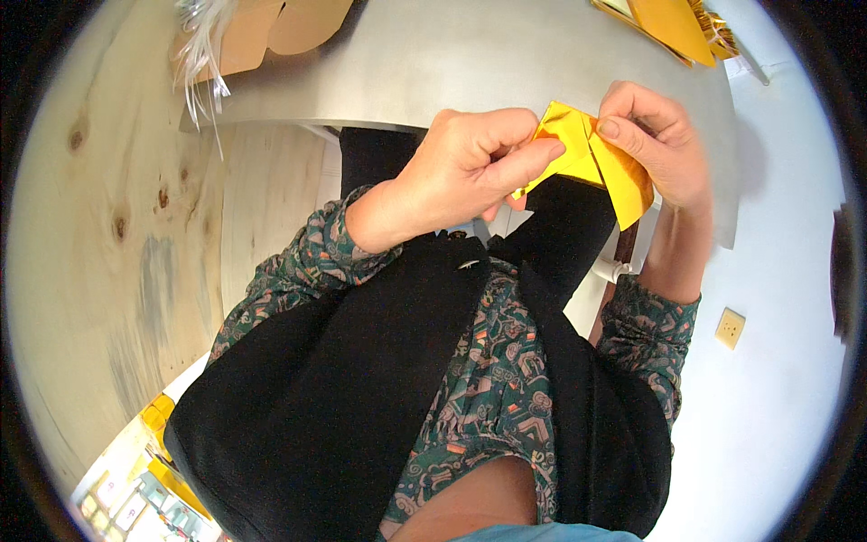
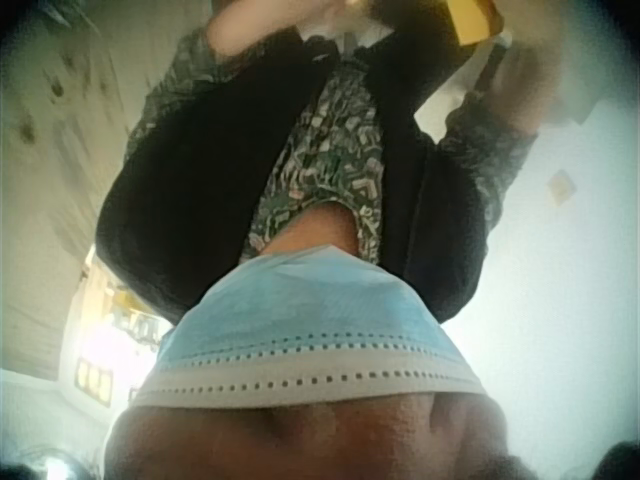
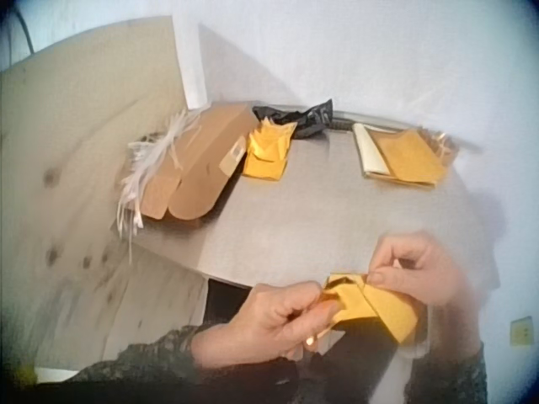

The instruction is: The person folds a yellow sheet of paper by hand into a triangular origami shape. They make multiple precise folds, tuck flaps, and adjust the shape to form a small three-dimensional packet, then place it on a stack of similar finished pieces.

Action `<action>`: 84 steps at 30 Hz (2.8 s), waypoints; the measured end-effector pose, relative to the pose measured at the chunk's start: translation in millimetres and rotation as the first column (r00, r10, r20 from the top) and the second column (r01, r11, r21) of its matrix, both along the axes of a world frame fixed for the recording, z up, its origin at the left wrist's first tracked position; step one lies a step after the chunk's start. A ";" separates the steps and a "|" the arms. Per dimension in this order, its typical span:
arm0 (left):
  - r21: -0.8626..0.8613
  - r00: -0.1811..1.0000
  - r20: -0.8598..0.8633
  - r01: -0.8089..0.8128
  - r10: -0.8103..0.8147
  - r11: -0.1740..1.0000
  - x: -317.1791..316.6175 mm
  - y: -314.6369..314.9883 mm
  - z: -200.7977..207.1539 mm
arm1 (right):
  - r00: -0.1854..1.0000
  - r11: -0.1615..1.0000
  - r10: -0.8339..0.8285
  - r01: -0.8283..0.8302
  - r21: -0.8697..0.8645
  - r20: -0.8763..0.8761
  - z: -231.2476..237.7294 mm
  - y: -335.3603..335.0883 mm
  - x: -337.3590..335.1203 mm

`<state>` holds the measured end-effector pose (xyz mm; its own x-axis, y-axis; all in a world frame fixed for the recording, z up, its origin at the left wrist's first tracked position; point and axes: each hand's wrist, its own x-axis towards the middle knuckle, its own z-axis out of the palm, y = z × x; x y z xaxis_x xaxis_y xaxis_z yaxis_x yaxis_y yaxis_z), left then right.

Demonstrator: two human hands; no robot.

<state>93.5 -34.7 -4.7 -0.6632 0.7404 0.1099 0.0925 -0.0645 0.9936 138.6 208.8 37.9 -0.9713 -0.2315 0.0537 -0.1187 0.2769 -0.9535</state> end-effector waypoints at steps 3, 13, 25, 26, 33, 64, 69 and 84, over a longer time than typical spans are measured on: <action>0.053 0.996 0.069 0.057 -0.061 0.997 -0.9 -1.9 -2.0 | 1.000 1.000 0.004 -0.004 0.011 0.018 3.4 0.0 0.8; 0.015 0.965 -0.223 -0.139 0.139 0.990 9.2 0.9 -8.1 | 1.000 0.999 0.005 -0.006 0.054 0.007 7.4 -3.6 -0.3; 0.182 0.972 -0.162 -0.142 0.172 0.973 -13.4 0.8 -10.7 | 0.999 0.994 0.033 -0.031 0.105 -0.016 11.7 -19.0 3.1; 0.215 0.947 -0.222 -0.184 0.231 0.959 -13.3 2.5 -11.2 | 1.000 0.994 0.017 -0.016 0.110 -0.008 11.3 -20.1 3.2; 0.247 0.846 -0.364 -0.315 0.389 0.916 -13.2 8.9 -14.2 | 1.000 0.995 -0.019 0.020 0.096 -0.017 8.9 -21.4 3.2; 0.037 0.978 -0.190 0.096 -0.088 0.995 -30.0 -4.9 2.2 | 0.988 0.980 0.107 -0.086 0.179 -0.109 1.9 -19.8 12.1; 0.013 0.947 -0.318 0.043 -0.036 0.999 -33.1 -7.3 -3.0 | 0.993 0.961 0.054 -0.023 0.277 -0.104 4.6 -19.0 14.4; 0.358 0.983 0.161 -0.143 0.090 0.923 -13.4 24.3 -16.5 | 0.574 0.582 -0.051 0.682 0.443 -0.817 -10.7 -68.6 -0.7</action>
